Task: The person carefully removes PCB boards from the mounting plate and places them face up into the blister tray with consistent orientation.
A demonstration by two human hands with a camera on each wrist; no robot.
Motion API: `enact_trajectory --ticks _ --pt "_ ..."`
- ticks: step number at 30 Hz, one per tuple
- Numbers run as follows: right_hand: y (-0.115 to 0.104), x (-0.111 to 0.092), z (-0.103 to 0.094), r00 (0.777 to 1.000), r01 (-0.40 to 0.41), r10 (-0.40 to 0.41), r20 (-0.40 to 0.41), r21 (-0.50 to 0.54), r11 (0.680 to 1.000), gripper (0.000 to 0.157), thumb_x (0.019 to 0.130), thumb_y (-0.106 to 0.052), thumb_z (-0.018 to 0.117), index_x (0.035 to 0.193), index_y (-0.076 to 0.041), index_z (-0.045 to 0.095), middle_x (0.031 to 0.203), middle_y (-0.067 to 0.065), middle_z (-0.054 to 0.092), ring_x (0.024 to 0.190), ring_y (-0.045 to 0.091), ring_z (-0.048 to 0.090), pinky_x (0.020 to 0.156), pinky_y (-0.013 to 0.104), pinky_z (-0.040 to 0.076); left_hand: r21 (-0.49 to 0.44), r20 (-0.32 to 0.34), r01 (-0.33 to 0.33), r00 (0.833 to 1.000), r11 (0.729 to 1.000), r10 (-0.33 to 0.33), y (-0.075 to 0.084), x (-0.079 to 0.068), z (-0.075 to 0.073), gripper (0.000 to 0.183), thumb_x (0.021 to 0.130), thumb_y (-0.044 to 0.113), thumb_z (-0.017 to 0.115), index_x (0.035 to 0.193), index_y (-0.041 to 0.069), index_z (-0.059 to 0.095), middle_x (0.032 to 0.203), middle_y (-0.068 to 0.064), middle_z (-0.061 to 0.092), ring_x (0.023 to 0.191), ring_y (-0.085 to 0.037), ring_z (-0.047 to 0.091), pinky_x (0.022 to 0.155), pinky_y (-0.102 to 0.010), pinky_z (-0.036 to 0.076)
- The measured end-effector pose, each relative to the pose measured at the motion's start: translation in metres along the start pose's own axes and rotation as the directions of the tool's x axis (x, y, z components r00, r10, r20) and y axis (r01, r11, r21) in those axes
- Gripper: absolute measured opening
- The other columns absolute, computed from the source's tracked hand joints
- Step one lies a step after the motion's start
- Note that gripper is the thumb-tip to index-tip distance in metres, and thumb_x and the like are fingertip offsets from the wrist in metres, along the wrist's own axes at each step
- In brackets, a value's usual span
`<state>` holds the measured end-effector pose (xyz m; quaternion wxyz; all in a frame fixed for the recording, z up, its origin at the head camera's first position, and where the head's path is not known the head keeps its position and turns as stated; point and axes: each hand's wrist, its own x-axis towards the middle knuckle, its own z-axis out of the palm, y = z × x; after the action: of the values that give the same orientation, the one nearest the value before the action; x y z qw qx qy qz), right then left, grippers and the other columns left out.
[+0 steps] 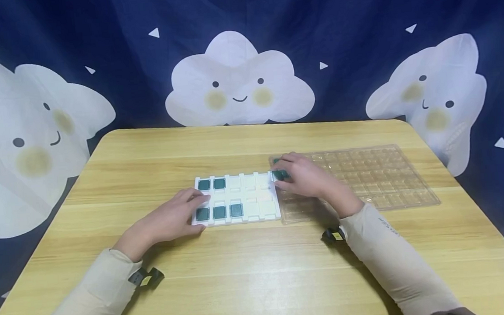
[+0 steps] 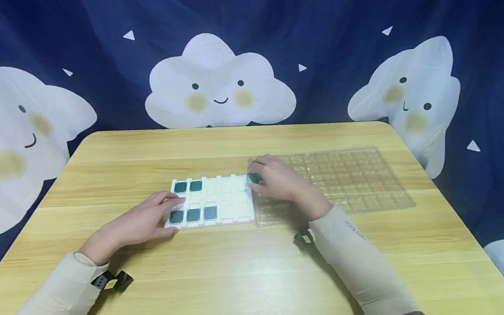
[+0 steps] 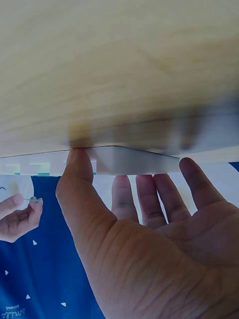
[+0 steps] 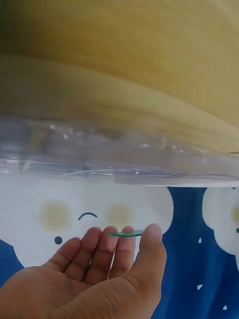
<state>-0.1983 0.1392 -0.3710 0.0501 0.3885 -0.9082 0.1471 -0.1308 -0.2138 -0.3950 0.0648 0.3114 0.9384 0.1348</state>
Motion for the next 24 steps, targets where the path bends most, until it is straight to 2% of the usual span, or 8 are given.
enact_trajectory --ticks 5,12,20,24 --pt "0.006 -0.002 0.000 0.999 -0.049 0.048 0.023 0.026 0.998 0.039 0.088 -0.027 0.073 0.120 -0.005 0.068 0.118 0.012 0.064 0.105 0.028 0.061 0.097 0.043 0.049 -0.007 0.003 0.006 1.000 1.000 -0.006 0.001 0.000 0.000 0.073 0.084 0.033 0.075 0.143 0.001 0.047 0.138 -0.019 0.046 0.126 -0.032 0.044 0.108 -0.048 0.038" --pt "0.014 -0.004 0.003 0.996 -0.076 0.074 0.052 0.053 0.996 0.038 0.088 -0.027 0.074 0.118 -0.004 0.067 0.115 0.011 0.064 0.105 0.027 0.061 0.097 0.043 0.048 0.001 0.004 0.000 1.000 1.000 0.000 -0.001 0.001 0.001 0.073 0.084 0.033 0.075 0.143 0.002 0.047 0.138 -0.019 0.046 0.127 -0.033 0.043 0.109 -0.048 0.037" --pt "0.019 -0.007 0.004 0.993 -0.094 0.091 0.081 0.036 0.995 0.037 0.086 -0.026 0.075 0.114 -0.003 0.069 0.109 0.010 0.064 0.098 0.025 0.060 0.091 0.041 0.051 -0.007 0.005 0.003 1.000 1.000 -0.003 0.000 0.001 0.000 0.073 0.084 0.033 0.075 0.143 0.001 0.047 0.137 -0.019 0.046 0.126 -0.032 0.044 0.109 -0.048 0.038" --pt "0.019 -0.008 0.004 0.986 -0.128 0.122 0.118 0.045 0.991 0.037 0.087 -0.027 0.075 0.115 -0.004 0.069 0.109 0.010 0.063 0.098 0.025 0.059 0.090 0.042 0.051 -0.003 0.005 0.003 1.000 1.000 -0.003 0.000 0.001 0.001 0.074 0.084 0.033 0.075 0.144 0.002 0.046 0.138 -0.019 0.046 0.127 -0.032 0.044 0.109 -0.048 0.038"
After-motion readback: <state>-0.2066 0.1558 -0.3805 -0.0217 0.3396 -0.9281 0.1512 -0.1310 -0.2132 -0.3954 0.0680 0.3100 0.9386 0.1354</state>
